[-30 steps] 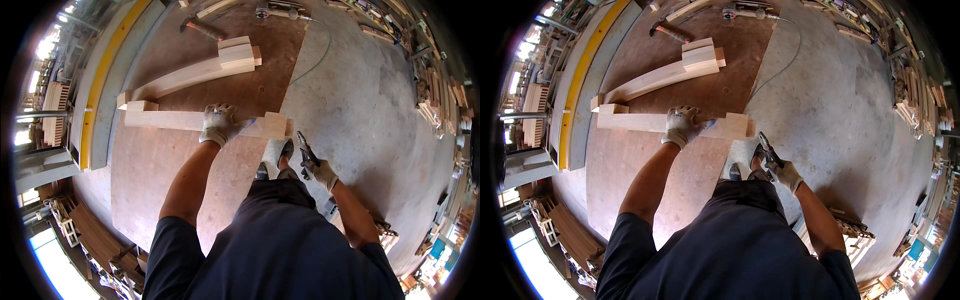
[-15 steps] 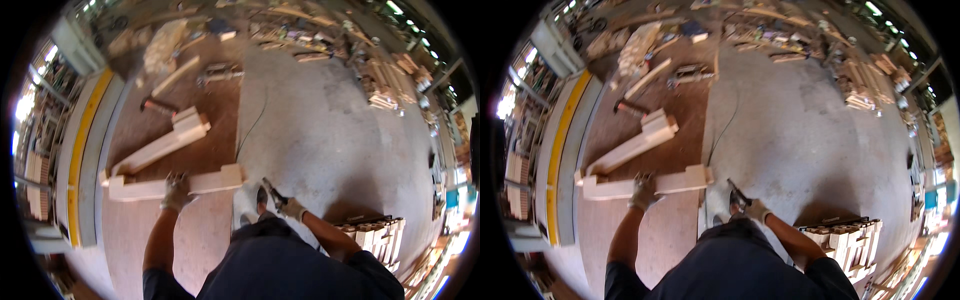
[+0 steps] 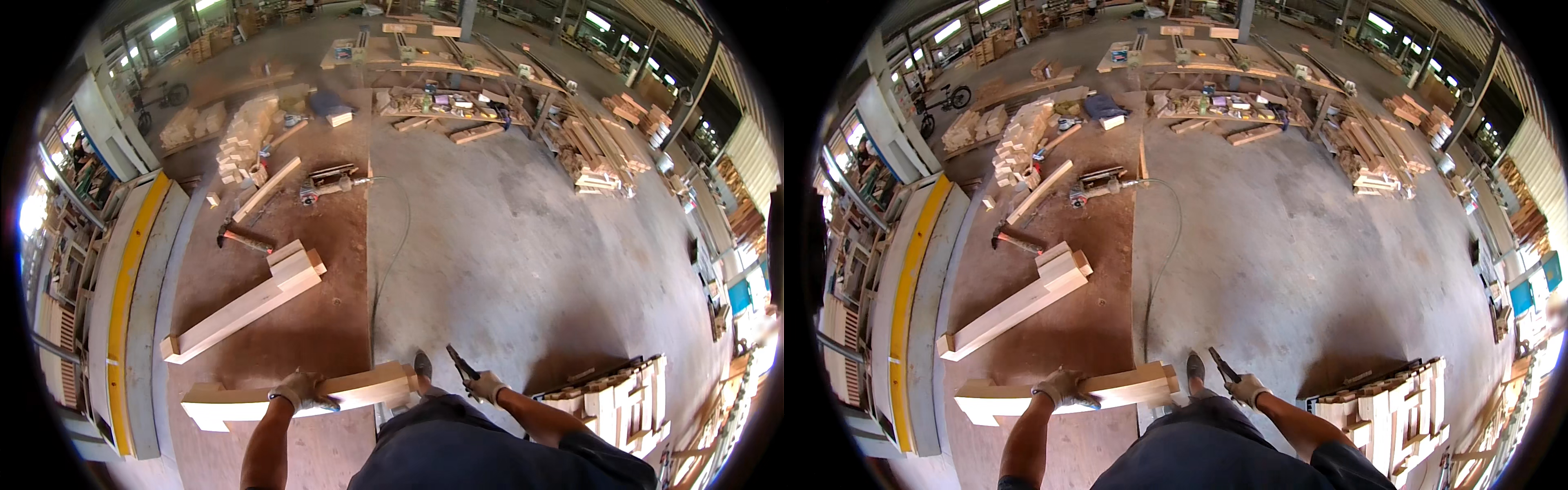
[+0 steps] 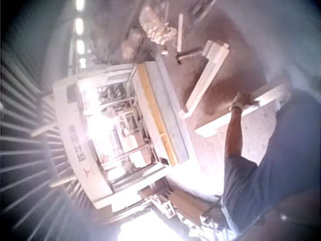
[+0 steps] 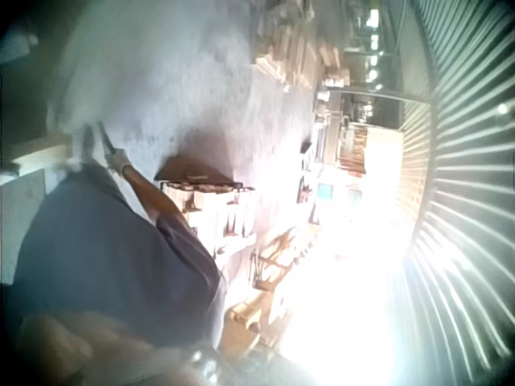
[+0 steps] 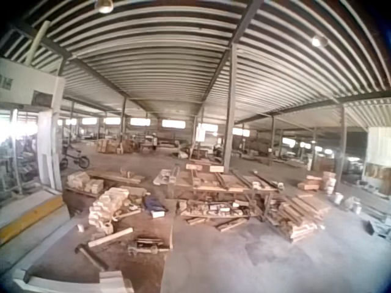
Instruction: The person picks up wooden pieces from a rack and places them on a workbench. They then use a nail gun to fasten the pieces together, forming a wooden frame structure.
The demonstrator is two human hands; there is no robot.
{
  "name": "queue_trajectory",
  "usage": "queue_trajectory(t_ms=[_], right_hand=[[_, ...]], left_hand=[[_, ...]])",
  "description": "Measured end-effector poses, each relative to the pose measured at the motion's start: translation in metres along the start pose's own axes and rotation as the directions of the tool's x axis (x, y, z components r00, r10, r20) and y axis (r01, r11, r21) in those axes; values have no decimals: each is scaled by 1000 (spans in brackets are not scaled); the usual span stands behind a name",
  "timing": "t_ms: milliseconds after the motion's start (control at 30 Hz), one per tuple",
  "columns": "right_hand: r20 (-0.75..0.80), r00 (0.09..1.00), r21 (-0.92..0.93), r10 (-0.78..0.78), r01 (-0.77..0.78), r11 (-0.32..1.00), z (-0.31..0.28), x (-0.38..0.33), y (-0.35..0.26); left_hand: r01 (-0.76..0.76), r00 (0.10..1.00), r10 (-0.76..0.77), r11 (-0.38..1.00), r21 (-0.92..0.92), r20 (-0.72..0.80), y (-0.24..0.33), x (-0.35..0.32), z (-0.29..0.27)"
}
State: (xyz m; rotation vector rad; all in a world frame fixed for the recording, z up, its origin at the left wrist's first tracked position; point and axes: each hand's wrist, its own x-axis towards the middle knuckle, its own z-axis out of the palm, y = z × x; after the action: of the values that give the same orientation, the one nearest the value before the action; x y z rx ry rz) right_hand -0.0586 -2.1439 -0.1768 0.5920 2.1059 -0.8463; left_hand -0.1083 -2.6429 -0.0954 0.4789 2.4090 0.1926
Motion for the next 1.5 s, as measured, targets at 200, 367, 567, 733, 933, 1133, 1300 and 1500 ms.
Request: queue_trajectory(t_ms=[200,367,567,733,933,1133,1300,1500], right_hand=[[0,999,32,-39,39,999,11,15,14],[7,989,48,-150,149,988,28,28,14],[41,984,117,-175,169,979,30,35,29],[41,993,135,-112,106,985,13,12,7],[3,991,219,-131,128,967,16,10,-1],[33,975,264,-221,204,943,14,31,2],[107,889,-238,-445,457,857,-20,-3,-64],[118,905,-484,-409,412,772,-46,-49,-131]], left_hand=[[163,952,-206,968,-193,-226,-15,-11,15],[170,938,-127,979,110,-321,12,6,53],[145,978,-122,980,136,-168,28,21,27],[-63,998,58,978,-199,-33,-6,16,-21],[233,950,-279,931,-281,-137,-50,44,20],[195,902,-176,981,8,-394,-4,38,27],[333,697,-150,934,132,-702,-14,82,99],[279,797,-248,960,-28,-551,7,50,48]])
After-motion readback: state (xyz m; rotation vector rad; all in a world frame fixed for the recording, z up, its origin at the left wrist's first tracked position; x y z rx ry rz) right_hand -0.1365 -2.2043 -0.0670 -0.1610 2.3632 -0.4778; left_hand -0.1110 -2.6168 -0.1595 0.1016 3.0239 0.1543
